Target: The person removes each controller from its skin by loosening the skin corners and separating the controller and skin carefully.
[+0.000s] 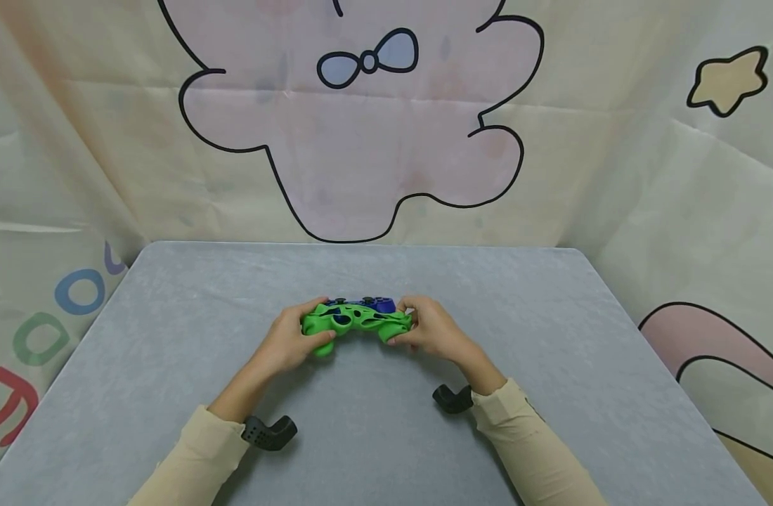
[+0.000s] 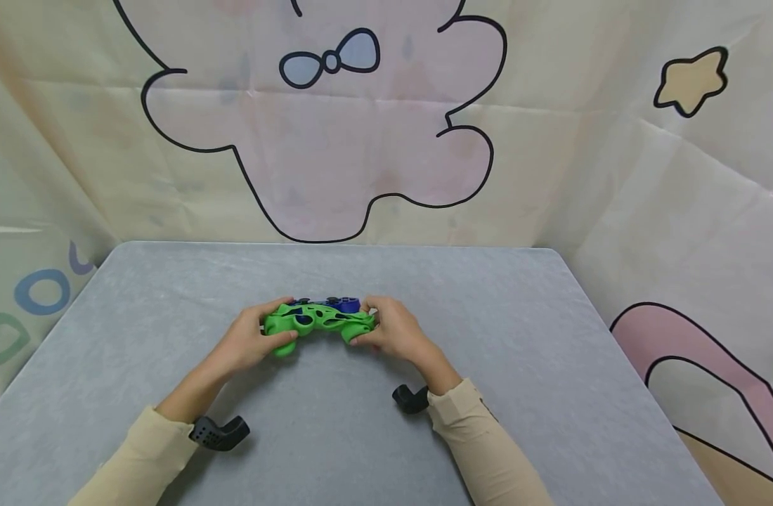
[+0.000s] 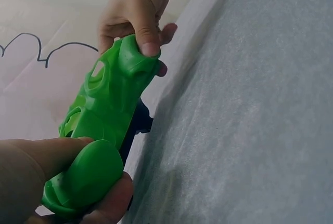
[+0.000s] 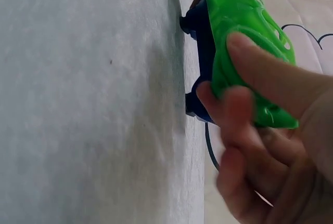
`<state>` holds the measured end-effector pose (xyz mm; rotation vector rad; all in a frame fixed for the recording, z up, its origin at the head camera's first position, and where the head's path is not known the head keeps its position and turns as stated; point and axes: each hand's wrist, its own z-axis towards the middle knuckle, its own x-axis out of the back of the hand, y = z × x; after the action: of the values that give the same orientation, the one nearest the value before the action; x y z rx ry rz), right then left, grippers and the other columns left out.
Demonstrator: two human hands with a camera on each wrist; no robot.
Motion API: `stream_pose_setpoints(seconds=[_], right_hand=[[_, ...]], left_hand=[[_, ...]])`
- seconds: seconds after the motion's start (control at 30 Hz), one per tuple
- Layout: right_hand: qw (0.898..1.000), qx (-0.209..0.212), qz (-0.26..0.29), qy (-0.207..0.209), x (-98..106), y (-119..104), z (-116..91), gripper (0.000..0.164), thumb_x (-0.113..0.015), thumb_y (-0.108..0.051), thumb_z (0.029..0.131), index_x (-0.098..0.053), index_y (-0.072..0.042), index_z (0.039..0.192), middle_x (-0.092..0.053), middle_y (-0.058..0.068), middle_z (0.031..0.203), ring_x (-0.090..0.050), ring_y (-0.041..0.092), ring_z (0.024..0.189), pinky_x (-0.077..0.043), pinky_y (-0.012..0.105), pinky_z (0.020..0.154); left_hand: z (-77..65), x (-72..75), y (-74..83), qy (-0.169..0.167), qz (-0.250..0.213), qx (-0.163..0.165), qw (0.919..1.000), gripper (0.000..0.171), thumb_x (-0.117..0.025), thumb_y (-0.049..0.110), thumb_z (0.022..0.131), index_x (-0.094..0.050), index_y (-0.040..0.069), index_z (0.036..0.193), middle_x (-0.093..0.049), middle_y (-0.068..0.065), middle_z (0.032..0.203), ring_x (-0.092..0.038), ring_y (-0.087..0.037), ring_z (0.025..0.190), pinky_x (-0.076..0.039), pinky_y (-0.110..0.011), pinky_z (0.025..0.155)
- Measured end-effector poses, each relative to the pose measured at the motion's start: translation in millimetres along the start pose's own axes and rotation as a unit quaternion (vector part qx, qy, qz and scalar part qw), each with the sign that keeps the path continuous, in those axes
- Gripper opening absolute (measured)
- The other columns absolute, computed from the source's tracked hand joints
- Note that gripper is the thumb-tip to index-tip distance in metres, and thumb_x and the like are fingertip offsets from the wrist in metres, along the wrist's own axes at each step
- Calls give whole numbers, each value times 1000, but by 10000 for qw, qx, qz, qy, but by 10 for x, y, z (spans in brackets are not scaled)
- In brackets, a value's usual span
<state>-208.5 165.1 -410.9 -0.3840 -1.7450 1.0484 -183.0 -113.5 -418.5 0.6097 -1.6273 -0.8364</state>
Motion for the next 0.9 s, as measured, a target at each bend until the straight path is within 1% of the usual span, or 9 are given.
stream_pose_setpoints(seconds=[0.1,0.17,0.27,0.37,0.5,0.67,0.73,0.83,0.9], right_hand=[[9985,57,358,-411,46,23,-4,43,-84,-14,83,-50,-6,109,-67,12,86,-61,19,58,-50,30,61],[9950,103,674,-734,84,46,-7,47,-79,-16,89,-46,-7,120,-66,14,95,-63,22,65,-52,34,61],[9907,154,916,-999,126,68,-11,50,-65,-20,100,-39,-12,143,-69,18,107,-67,30,77,-56,41,66],[9899,367,902,-1028,126,100,10,53,-49,-25,108,-32,-15,157,-66,22,124,-70,34,85,-58,45,69],[9876,539,963,-1120,102,124,33,48,-35,-26,112,-33,-14,159,-57,24,140,-71,32,86,-59,45,69],[9848,318,1223,-1194,86,147,54,48,-25,-31,113,-37,-18,158,-51,20,149,-70,28,83,-59,41,70],[9830,205,1391,-1178,80,154,60,48,-25,-32,113,-38,-18,157,-50,19,151,-68,25,82,-59,39,72],[9800,77,1644,-1115,66,150,63,46,-29,-29,113,-39,-18,157,-45,16,156,-67,20,82,-59,36,74],[9780,-16,1803,-1048,58,145,65,45,-32,-25,113,-41,-18,156,-44,14,157,-67,18,82,-59,35,76]], left_hand=[[6,1,-13,-4,9,-54,10000,68,-73,24,92,-46,10,152,-52,-24,148,-53,-31,117,-42,-38,89],[8,6,-20,-11,11,-90,10000,68,-73,23,92,-45,10,152,-52,-25,148,-53,-32,120,-43,-41,92],[6,14,-28,-22,-14,-135,9999,68,-73,23,91,-46,10,152,-51,-25,149,-52,-33,123,-43,-46,97],[3,21,-33,-39,-54,-170,9998,68,-74,22,91,-46,10,152,-51,-25,149,-52,-33,125,-43,-48,100],[6,29,-33,-79,-89,-213,9997,68,-74,22,91,-46,10,152,-50,-25,150,-51,-36,130,-42,-52,104],[27,49,-44,-214,-121,-331,9991,69,-74,21,91,-45,10,152,-48,-25,152,-45,-42,139,-37,-61,112],[29,58,-50,-284,-149,-382,9988,70,-74,21,91,-43,9,153,-46,-26,153,-42,-44,142,-35,-62,113],[22,76,-50,-374,-269,-360,9983,73,-73,20,92,-38,8,155,-41,-27,156,-37,-48,145,-33,-65,115],[12,96,-43,-394,-501,-284,9976,73,-71,19,94,-35,7,156,-36,-29,158,-39,-51,143,-41,-62,110]])
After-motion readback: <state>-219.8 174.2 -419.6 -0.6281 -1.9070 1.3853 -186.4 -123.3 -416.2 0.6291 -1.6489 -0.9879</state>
